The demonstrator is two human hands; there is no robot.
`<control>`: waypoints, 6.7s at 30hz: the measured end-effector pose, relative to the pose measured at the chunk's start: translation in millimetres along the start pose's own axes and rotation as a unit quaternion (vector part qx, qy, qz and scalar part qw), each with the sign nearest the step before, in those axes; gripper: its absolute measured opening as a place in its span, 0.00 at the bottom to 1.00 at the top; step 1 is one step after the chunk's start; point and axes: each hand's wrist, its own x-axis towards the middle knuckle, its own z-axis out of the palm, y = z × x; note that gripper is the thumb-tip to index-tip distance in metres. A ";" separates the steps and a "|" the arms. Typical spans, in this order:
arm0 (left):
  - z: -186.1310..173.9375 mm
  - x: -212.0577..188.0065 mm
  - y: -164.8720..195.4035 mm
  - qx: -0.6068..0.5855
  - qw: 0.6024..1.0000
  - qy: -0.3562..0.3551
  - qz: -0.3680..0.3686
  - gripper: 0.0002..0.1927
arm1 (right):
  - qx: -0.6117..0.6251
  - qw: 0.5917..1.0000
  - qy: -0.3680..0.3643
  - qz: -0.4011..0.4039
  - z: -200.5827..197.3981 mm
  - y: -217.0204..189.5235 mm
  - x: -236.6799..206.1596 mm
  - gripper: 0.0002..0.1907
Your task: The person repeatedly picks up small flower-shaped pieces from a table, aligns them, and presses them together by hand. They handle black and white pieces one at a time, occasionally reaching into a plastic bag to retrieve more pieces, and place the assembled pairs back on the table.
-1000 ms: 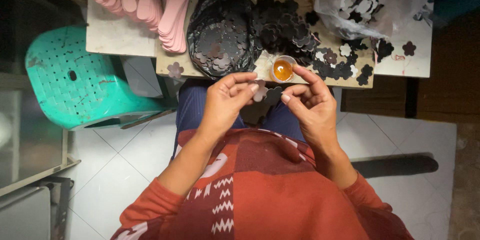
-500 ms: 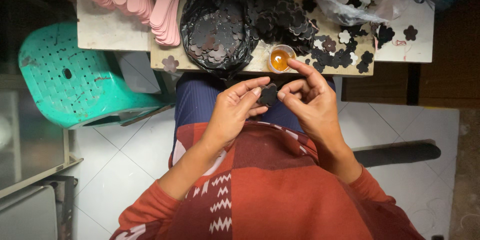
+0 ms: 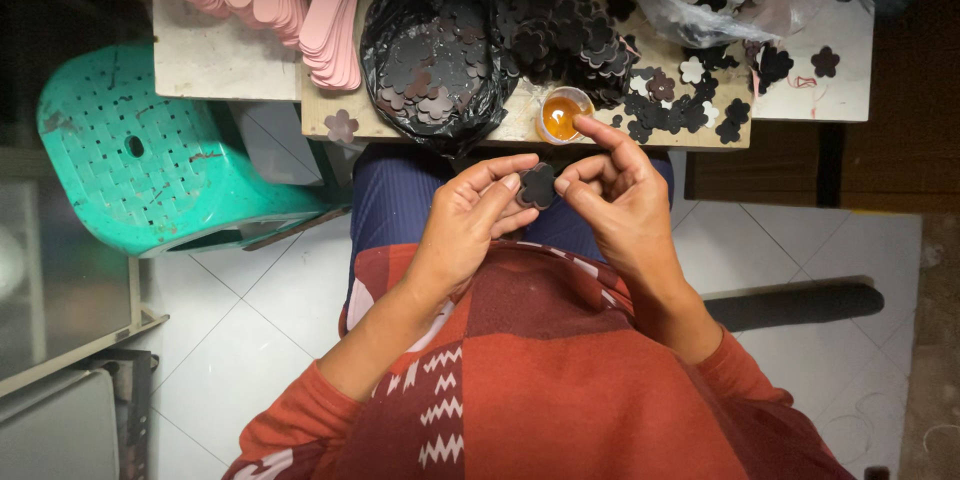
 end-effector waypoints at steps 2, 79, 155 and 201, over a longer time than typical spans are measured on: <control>-0.8 0.1 -0.9 -0.001 1.000 -0.002 0.007 0.16 | -0.002 1.000 -0.002 0.002 0.3 1.0 -0.4 0.32; -15.3 11.2 -23.5 0.052 0.988 0.065 0.129 0.22 | 0.049 0.996 0.069 -0.007 -0.1 23.0 1.8 0.32; -32.6 16.2 -37.3 0.170 0.976 0.096 0.096 0.19 | -0.196 0.945 0.186 -0.184 -85.5 48.4 135.9 0.34; -16.6 26.3 -63.0 0.194 0.980 0.039 0.028 0.19 | 0.084 0.955 0.282 -0.032 -144.9 80.7 64.5 0.35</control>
